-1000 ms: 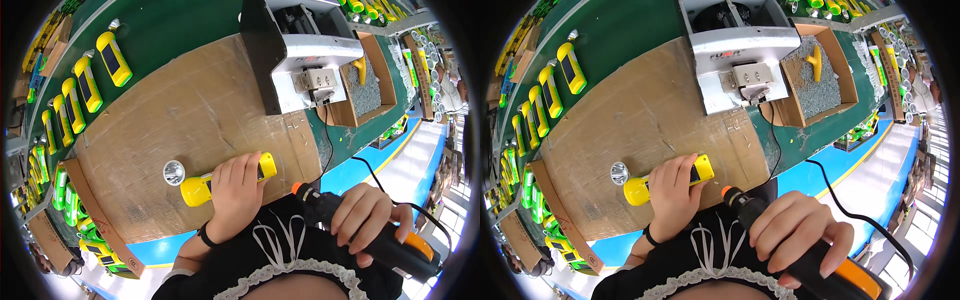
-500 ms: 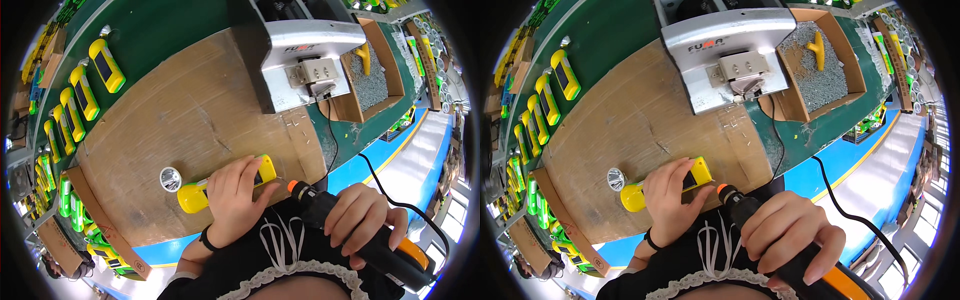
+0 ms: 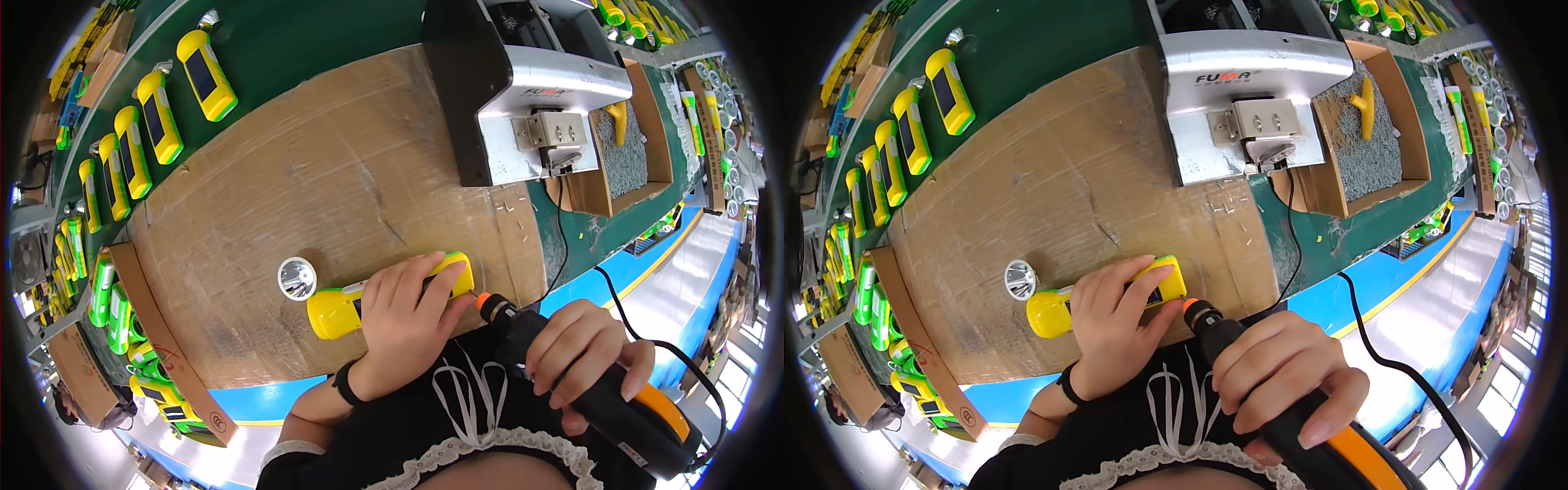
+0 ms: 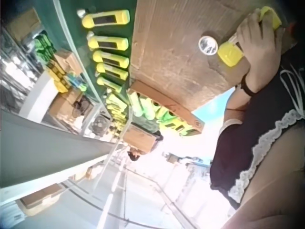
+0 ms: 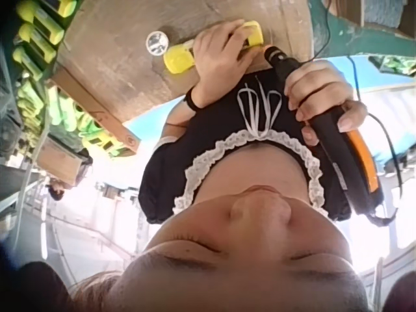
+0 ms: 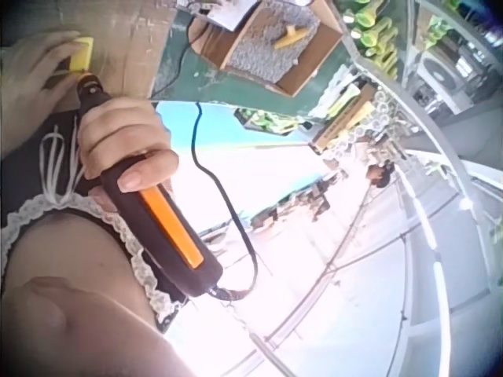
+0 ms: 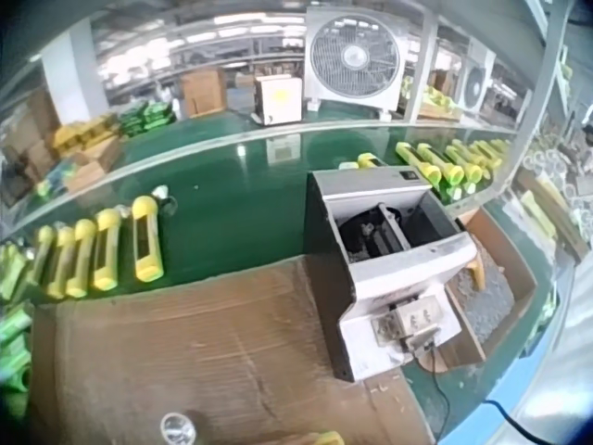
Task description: The worker is assembling flashlight components using an electric screwdriver at a factory workstation.
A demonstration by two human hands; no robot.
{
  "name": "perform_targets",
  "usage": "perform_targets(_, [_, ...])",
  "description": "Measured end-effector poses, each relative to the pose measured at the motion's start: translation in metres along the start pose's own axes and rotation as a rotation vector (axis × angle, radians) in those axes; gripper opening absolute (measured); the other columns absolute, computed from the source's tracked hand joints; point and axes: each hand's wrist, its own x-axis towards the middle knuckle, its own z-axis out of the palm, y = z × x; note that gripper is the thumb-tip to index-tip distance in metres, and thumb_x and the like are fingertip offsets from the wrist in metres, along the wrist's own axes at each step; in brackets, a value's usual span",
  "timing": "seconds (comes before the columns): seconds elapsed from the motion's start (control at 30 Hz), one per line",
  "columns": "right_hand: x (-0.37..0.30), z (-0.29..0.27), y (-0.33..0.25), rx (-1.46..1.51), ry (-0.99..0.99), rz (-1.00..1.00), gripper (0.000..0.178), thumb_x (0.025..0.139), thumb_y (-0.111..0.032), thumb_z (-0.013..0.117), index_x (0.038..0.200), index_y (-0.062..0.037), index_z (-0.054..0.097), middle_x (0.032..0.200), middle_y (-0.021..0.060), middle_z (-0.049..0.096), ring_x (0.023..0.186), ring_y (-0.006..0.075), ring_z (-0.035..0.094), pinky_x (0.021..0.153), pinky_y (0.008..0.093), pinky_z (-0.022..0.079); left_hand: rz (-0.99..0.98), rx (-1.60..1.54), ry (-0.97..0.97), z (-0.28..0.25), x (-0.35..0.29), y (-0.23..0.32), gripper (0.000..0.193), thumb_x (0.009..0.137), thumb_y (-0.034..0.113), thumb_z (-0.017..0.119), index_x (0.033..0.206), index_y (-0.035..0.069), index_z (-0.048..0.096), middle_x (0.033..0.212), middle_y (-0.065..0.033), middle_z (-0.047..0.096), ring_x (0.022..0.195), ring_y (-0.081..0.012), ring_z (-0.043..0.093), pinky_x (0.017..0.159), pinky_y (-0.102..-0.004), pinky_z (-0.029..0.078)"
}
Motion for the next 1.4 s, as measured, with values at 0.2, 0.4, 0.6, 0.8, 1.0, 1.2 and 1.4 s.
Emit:
perform_targets(0.2, [0.011,0.010,0.004,-0.071,-0.064,0.097,0.053,0.068,-0.001,0.073,0.110,-0.0114,0.043,0.069,0.0100,0.062,0.053,0.0238,0.061,0.050,0.0345,0.052,0.012,-0.015,0.010,0.000,-0.003,-0.001,0.043,0.064,0.021,0.076,0.104,0.011,0.062,0.105,-0.0040,0.061,0.093,-0.0217,0.058,0.082,-0.0354,0.040])
perform_targets(0.4, [0.004,0.014,0.011,-0.199,-0.071,0.094,0.053,0.072,-0.007,0.072,0.113,-0.0130,0.037,0.070,0.0079,0.061,0.054,0.0211,0.061,0.050,0.0340,0.053,0.037,-0.017,0.042,0.006,-0.010,-0.004,0.046,0.064,0.019,0.074,0.105,0.006,0.060,0.105,-0.0068,0.061,0.096,-0.0219,0.059,0.085,-0.0357,0.040])
perform_targets(0.6, [0.007,0.020,0.011,-0.285,0.037,0.109,0.056,0.076,-0.012,0.069,0.118,-0.0145,0.033,0.071,0.0041,0.059,0.053,0.0190,0.059,0.049,0.0326,0.051,0.016,-0.054,0.073,0.009,-0.010,-0.004,0.047,0.064,0.018,0.073,0.107,0.004,0.059,0.103,-0.0081,0.061,0.098,-0.0235,0.058,0.086,-0.0373,0.040])
perform_targets(0.8, [0.000,0.037,0.027,-0.338,0.367,0.047,0.085,0.068,-0.063,0.067,0.123,-0.0101,0.029,0.064,-0.0002,0.054,0.045,0.0121,0.053,0.045,0.0257,0.047,0.089,-0.283,0.115,-0.008,-0.005,0.007,0.051,0.061,0.017,0.073,0.109,0.005,0.058,0.109,-0.0111,0.057,0.104,-0.0300,0.054,0.089,-0.0411,0.040])
perform_targets(1.0, [0.001,0.059,-0.002,-0.267,0.585,0.239,0.064,0.069,-0.022,0.076,0.117,-0.0097,0.036,0.083,0.0083,0.056,0.071,0.0159,0.056,0.068,0.0291,0.046,0.326,-0.689,0.222,-0.065,0.018,0.074,0.066,0.069,0.024,0.073,0.123,-0.002,0.046,0.114,-0.0185,0.051,0.106,-0.0357,0.050,0.090,-0.0443,0.040])
perform_targets(1.2, [-0.011,0.061,-0.014,-0.254,0.636,0.251,0.064,0.069,-0.021,0.077,0.117,-0.0096,0.036,0.083,0.0083,0.056,0.071,0.0160,0.056,0.068,0.0294,0.047,0.451,-0.599,0.189,-0.052,0.039,0.111,0.064,0.069,0.024,0.073,0.120,-0.002,0.045,0.112,-0.0200,0.051,0.104,-0.0387,0.049,0.090,-0.0449,0.040])
perform_targets(1.4, [-0.014,0.052,-0.009,-0.247,0.623,0.270,0.063,0.069,-0.020,0.077,0.116,-0.0095,0.036,0.082,0.0083,0.056,0.070,0.0160,0.056,0.068,0.0296,0.047,0.446,-0.544,0.208,-0.050,0.036,0.115,0.063,0.071,0.020,0.071,0.121,-0.006,0.043,0.111,-0.0239,0.050,0.103,-0.0417,0.049,0.089,-0.0463,0.041])
